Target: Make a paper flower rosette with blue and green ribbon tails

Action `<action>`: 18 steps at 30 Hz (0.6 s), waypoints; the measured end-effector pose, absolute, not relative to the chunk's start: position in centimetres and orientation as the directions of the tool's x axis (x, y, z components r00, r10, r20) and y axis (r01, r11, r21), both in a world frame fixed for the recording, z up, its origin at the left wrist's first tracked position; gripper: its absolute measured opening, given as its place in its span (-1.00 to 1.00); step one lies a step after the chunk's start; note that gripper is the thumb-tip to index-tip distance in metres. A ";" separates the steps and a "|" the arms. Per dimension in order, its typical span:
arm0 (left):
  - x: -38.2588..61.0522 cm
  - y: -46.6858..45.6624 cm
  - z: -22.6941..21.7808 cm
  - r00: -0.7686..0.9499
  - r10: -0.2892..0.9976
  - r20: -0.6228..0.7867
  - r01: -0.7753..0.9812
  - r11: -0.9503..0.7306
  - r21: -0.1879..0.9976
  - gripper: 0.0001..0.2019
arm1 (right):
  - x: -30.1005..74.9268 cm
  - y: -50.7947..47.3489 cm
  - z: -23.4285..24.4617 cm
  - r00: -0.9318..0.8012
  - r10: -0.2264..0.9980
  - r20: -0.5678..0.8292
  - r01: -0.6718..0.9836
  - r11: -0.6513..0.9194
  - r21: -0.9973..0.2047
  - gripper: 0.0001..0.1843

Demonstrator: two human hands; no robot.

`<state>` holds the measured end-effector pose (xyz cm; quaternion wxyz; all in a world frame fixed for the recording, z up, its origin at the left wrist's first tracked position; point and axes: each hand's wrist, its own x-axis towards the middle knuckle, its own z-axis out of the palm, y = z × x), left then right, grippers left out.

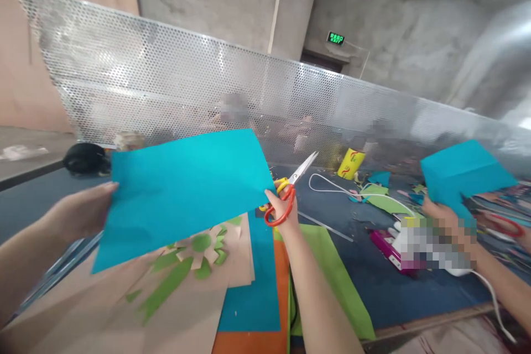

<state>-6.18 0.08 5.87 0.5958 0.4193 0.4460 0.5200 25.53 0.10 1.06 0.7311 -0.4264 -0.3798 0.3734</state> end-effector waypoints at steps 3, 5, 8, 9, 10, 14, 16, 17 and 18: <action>-6.0 1.1 4.6 0.117 0.984 -0.134 -0.210 0.157 0.965 -0.63 | 26.0 0.0 1.0 0.424 0.868 0.259 -0.191 0.365 -0.911 -0.61; -5.9 1.3 4.2 0.153 0.980 -0.129 -0.214 0.161 0.964 -0.60 | 26.3 -0.2 1.0 0.418 0.866 0.274 -0.180 0.375 -0.910 -0.61; -5.9 1.3 4.0 0.235 0.956 -0.174 -0.207 0.224 0.952 -0.58 | 26.6 -0.4 1.2 0.427 0.859 0.284 -0.181 0.389 -0.904 -0.61; -5.8 1.3 4.0 0.249 0.951 -0.185 -0.202 0.238 0.950 -0.58 | 26.6 -0.5 1.3 0.434 0.856 0.282 -0.190 0.393 -0.899 -0.62; -5.8 1.4 4.1 0.246 0.952 -0.179 -0.215 0.234 0.948 -0.58 | 26.6 -0.6 1.4 0.437 0.854 0.283 -0.206 0.401 -0.893 -0.62; -6.0 1.7 4.3 0.140 0.989 -0.053 -0.294 0.093 0.951 -0.51 | 25.9 -0.7 1.9 0.410 0.858 0.310 -0.292 0.445 -0.846 -0.60; -6.3 1.8 4.4 0.115 0.992 -0.042 -0.308 0.076 0.948 -0.50 | 25.4 -0.8 2.0 0.356 0.878 0.320 -0.319 0.436 -0.841 -0.58; -6.5 1.8 4.6 0.106 0.993 -0.051 -0.311 0.082 0.947 -0.50 | 25.2 -0.8 2.0 0.327 0.888 0.323 -0.324 0.426 -0.845 -0.57; -6.7 1.8 4.8 0.090 0.994 -0.058 -0.313 0.083 0.946 -0.51 | 25.1 -0.9 2.0 0.299 0.897 0.325 -0.323 0.416 -0.850 -0.58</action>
